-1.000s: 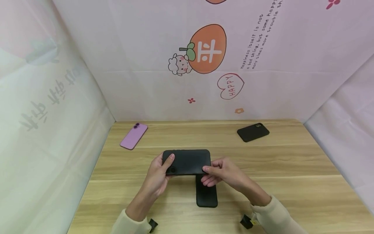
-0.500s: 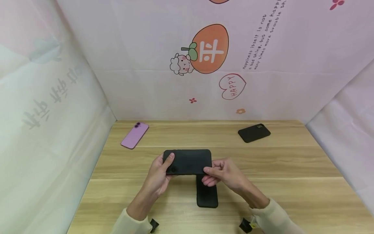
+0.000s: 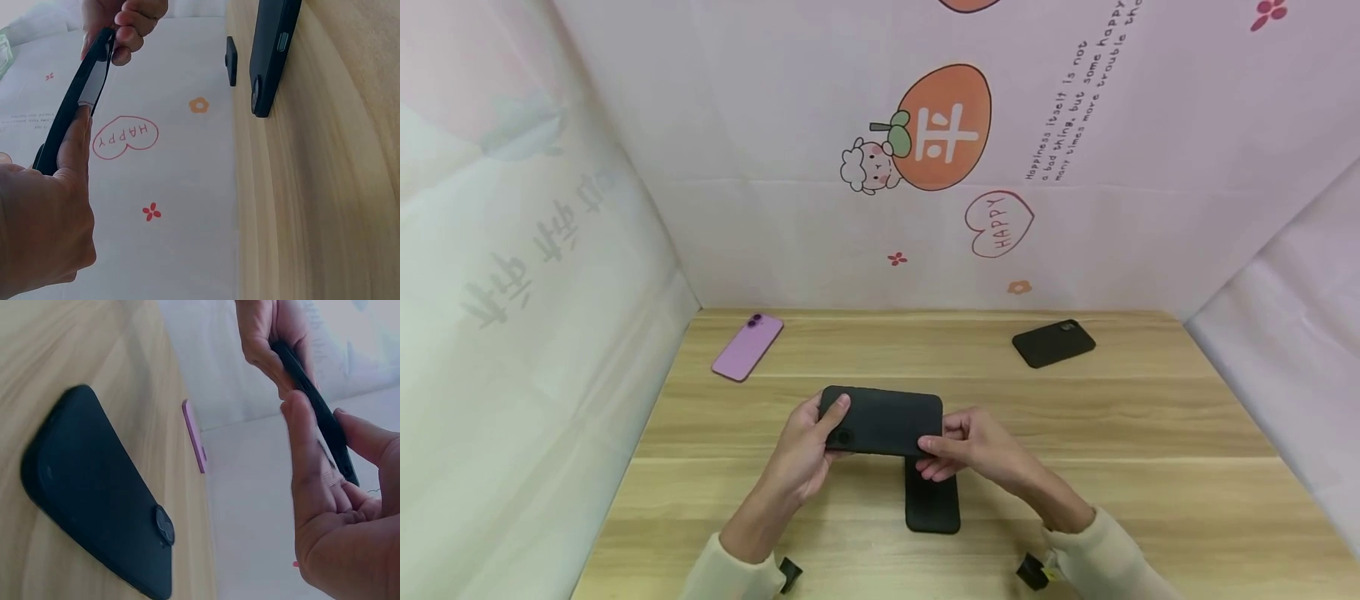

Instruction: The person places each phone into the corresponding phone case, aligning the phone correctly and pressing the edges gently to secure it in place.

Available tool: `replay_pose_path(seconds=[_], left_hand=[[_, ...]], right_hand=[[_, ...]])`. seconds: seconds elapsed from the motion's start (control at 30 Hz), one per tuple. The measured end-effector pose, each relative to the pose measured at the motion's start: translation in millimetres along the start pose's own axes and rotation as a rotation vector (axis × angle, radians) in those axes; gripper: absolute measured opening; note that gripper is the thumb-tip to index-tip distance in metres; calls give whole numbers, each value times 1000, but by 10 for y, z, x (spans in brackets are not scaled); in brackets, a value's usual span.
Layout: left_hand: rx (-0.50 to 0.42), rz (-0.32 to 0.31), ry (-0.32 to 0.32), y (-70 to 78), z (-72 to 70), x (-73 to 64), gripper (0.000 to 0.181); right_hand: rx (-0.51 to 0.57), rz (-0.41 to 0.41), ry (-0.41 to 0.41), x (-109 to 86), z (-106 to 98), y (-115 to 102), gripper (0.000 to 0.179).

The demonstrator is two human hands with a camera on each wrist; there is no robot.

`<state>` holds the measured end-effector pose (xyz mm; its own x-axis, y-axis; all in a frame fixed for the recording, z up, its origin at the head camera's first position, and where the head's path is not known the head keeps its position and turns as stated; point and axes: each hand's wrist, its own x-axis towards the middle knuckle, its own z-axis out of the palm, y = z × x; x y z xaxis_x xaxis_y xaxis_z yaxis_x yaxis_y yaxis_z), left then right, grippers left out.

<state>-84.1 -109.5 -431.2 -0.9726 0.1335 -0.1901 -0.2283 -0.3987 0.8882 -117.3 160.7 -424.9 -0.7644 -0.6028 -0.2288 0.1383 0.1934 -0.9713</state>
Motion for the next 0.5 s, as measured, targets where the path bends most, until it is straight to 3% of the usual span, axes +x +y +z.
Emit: replay_pose_path(seconds=[0.17, 0.3, 0.5], left_hand=[[46, -13, -34, 24, -13, -5, 42], [82, -24, -87, 9, -42, 6, 41], [155, -59, -181, -30, -60, 37, 39]], right_hand=[[-135, -34, 77, 26, -34, -52, 27], [-311, -61, 120, 78, -43, -113, 27], [-420, -115, 47, 175, -15, -191, 23]])
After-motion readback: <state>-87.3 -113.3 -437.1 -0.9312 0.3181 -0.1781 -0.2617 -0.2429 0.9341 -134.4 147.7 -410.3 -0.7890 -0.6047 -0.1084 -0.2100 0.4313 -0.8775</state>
